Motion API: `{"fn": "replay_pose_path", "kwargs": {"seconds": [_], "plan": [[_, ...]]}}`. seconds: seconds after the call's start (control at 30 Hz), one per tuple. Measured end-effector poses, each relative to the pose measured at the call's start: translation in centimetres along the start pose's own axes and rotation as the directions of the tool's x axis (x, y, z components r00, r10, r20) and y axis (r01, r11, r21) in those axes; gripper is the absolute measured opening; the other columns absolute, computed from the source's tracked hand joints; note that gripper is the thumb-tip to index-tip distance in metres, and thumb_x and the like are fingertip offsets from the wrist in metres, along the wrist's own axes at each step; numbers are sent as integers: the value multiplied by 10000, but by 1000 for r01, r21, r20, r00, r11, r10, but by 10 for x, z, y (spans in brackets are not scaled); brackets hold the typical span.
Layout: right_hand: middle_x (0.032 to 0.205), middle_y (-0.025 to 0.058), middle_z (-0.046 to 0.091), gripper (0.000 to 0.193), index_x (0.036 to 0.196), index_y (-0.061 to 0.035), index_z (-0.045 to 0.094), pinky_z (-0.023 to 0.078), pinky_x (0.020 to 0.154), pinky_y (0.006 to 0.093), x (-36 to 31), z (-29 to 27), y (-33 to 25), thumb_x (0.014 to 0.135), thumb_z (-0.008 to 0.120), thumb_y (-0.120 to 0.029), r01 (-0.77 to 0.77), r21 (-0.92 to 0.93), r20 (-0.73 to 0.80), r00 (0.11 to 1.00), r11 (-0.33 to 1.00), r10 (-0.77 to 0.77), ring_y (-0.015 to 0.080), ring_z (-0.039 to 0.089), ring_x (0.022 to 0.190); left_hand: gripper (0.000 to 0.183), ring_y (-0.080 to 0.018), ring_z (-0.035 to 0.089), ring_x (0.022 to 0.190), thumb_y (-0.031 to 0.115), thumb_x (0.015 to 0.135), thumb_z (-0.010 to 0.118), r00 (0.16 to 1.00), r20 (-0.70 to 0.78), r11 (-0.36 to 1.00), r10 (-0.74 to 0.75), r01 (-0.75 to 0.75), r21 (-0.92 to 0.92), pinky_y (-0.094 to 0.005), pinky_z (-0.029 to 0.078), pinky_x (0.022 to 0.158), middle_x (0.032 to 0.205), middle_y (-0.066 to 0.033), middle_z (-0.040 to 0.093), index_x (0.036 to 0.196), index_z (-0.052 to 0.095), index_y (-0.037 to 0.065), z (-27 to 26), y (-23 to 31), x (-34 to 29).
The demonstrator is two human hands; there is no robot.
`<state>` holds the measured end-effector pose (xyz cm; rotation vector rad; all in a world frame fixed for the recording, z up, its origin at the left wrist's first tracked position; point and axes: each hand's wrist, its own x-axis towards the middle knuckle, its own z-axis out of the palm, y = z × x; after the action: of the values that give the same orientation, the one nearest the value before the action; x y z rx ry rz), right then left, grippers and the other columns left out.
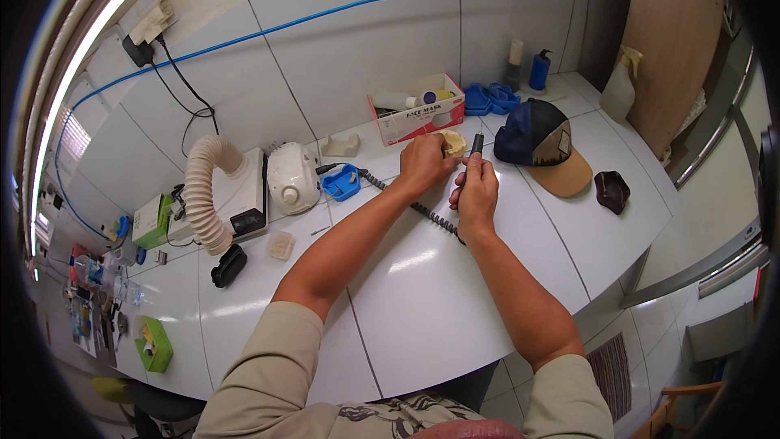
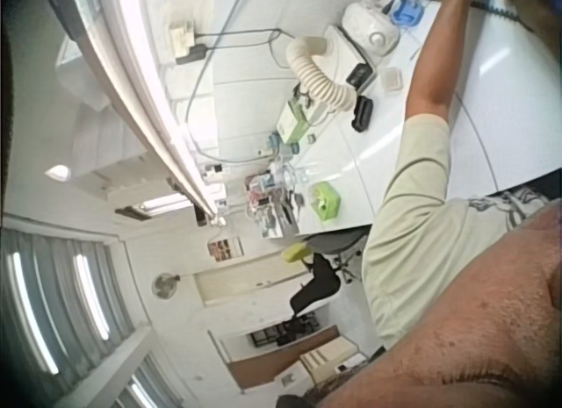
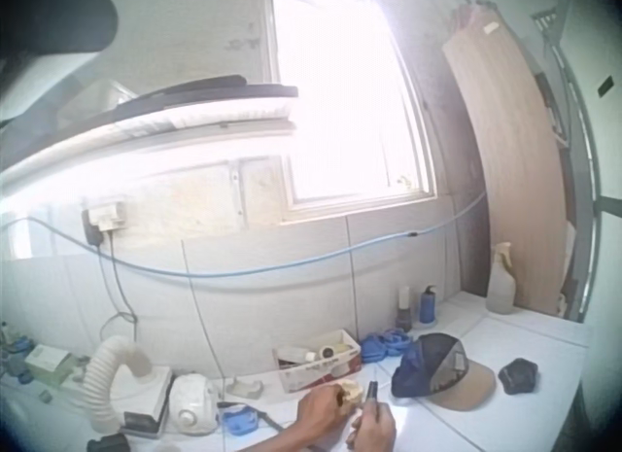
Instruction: The person uses a rotary handpiece to grind and shape a small, tooth-colored prosthetic component. They then pick up a larger dental cast model and continue to use the rotary tool to refine the surface of the teeth on the model.
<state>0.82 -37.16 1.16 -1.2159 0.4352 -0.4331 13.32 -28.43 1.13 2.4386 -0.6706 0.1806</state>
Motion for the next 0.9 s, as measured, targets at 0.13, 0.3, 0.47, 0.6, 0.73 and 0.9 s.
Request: {"fn": "replay_pose_path", "kwargs": {"seconds": [0.13, 0.3, 0.47, 0.6, 0.73, 0.9], "plan": [[849, -8, 556, 437, 1212, -69, 631, 407, 445, 253, 1, 1, -1, 1226, 475, -478, 21, -9, -1, 1000, 1000, -21, 70, 517, 519, 406, -363, 828, 975, 319, 859, 923, 1000, -8, 1000, -10, 10, -24, -463, 633, 878, 1047, -189, 852, 1126, 845, 22, -4, 0, -3], [833, 20, 581, 427, 1137, -43, 630, 427, 442, 279, 0, 2, -2, 1218, 512, -445, 17, 7, -27, 1000, 1000, -17, 90, 524, 499, 362, -275, 767, 810, 265, 874, 935, 995, -54, 993, 83, -87, -83, -416, 593, 775, 989, -149, 839, 1112, 827, 15, -41, -16, -46], [850, -13, 557, 475, 1225, -58, 648, 422, 450, 251, -2, 1, 0, 1216, 485, -504, 60, -125, -5, 998, 990, -61, 64, 524, 525, 360, -237, 698, 734, 261, 887, 960, 985, -23, 963, 173, -174, -205, -387, 558, 717, 971, -134, 804, 1101, 813, 12, -74, -33, -124], [840, 15, 552, 447, 1153, -40, 635, 415, 443, 273, -1, 1, 4, 1219, 504, -463, 70, -75, -14, 997, 995, -71, 78, 521, 512, 354, -320, 763, 832, 259, 883, 948, 992, 10, 982, 129, -126, -138, -431, 597, 782, 1008, -166, 820, 1100, 816, 11, -61, -22, -114], [839, 11, 555, 432, 1157, -45, 632, 408, 440, 268, -1, 2, 1, 1221, 507, -453, 49, -16, -12, 999, 999, -49, 74, 513, 508, 341, -392, 803, 974, 263, 867, 905, 1000, 7, 997, 28, -28, -66, -488, 618, 875, 1055, -201, 837, 1085, 827, 13, -40, -13, -71], [831, 10, 576, 417, 1136, -47, 628, 418, 441, 272, 3, 0, 0, 1223, 510, -438, 37, -17, -23, 999, 999, -37, 78, 512, 502, 357, -391, 810, 967, 297, 849, 888, 1000, 22, 1000, -4, 4, -29, -487, 625, 868, 1014, -207, 837, 1077, 838, 27, -14, 4, -30]]}}
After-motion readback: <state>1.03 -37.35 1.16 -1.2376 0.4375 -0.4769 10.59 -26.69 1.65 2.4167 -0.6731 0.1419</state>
